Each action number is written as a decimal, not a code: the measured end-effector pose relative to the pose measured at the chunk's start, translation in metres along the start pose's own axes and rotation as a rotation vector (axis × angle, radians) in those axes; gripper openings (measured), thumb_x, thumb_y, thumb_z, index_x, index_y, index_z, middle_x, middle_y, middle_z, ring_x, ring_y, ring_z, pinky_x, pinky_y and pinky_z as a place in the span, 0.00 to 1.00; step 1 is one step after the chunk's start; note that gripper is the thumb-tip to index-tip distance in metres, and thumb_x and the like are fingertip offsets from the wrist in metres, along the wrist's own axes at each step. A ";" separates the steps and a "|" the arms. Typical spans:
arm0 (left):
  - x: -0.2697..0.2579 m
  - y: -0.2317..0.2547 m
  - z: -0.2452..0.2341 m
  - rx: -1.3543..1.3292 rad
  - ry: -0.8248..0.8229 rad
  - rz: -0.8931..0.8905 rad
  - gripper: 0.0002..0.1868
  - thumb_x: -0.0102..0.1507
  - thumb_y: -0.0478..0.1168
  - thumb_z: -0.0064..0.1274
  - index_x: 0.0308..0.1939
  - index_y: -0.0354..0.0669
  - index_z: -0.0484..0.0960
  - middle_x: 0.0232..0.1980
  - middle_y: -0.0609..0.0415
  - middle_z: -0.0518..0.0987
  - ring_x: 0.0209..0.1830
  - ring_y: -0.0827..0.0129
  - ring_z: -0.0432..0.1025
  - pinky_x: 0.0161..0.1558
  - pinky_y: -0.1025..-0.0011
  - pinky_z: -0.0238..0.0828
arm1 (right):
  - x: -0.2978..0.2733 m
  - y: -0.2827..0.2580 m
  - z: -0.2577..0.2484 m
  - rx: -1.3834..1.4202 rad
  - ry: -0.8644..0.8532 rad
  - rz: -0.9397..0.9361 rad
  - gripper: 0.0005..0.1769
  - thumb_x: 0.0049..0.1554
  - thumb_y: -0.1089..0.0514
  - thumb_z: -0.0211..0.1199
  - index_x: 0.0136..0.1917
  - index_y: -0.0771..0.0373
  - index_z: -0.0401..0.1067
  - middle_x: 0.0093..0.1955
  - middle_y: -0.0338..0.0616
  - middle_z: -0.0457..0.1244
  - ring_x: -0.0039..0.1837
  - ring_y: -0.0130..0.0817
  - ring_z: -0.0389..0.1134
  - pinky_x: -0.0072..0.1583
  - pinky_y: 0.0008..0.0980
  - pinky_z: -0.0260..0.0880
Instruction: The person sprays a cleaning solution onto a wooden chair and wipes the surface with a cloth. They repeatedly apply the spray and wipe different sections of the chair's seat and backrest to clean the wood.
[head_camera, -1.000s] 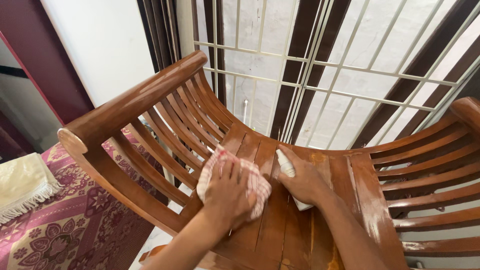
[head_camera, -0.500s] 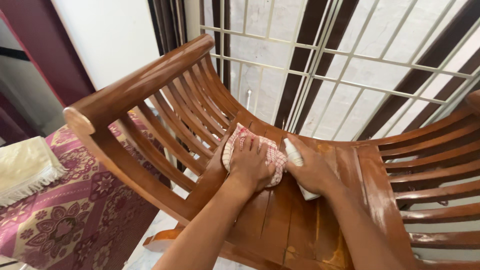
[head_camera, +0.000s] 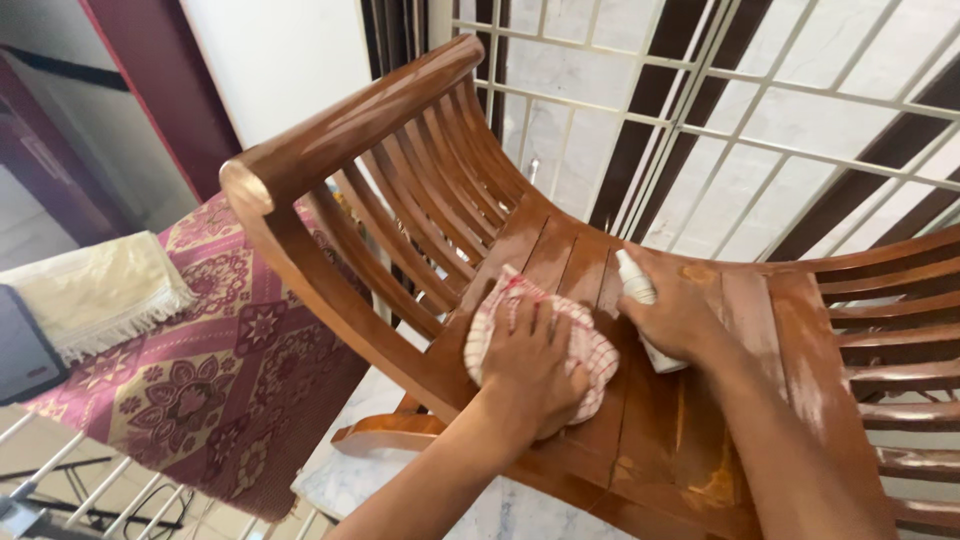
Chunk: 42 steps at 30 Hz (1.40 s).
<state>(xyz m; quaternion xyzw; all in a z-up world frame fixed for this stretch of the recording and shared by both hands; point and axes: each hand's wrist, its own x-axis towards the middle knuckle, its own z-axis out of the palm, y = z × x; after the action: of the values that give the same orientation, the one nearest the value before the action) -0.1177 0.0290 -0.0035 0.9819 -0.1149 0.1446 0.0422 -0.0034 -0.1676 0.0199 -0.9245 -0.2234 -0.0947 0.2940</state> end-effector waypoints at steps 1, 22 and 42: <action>0.001 0.002 0.001 0.002 -0.042 0.001 0.40 0.64 0.60 0.38 0.72 0.37 0.64 0.75 0.37 0.62 0.77 0.45 0.50 0.73 0.44 0.38 | -0.001 0.002 0.002 -0.007 -0.009 0.027 0.45 0.50 0.50 0.62 0.79 0.54 0.56 0.72 0.56 0.62 0.70 0.50 0.64 0.69 0.41 0.62; -0.021 -0.031 -0.022 0.130 -0.027 0.000 0.40 0.63 0.62 0.38 0.71 0.40 0.63 0.75 0.39 0.61 0.77 0.47 0.49 0.72 0.44 0.38 | -0.006 -0.024 -0.010 -0.050 -0.089 0.183 0.45 0.51 0.49 0.61 0.82 0.44 0.54 0.67 0.58 0.65 0.66 0.53 0.68 0.66 0.44 0.66; -0.005 -0.050 -0.020 0.144 0.041 0.018 0.42 0.60 0.64 0.42 0.68 0.37 0.68 0.72 0.39 0.64 0.76 0.48 0.51 0.72 0.47 0.38 | -0.077 -0.058 -0.020 0.077 0.177 -0.007 0.45 0.51 0.58 0.68 0.80 0.56 0.57 0.70 0.59 0.62 0.65 0.46 0.67 0.62 0.40 0.66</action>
<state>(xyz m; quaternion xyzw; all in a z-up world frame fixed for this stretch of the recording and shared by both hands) -0.1161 0.0815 0.0121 0.9781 -0.1122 0.1731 -0.0276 -0.0998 -0.1643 0.0411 -0.8998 -0.2032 -0.1683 0.3475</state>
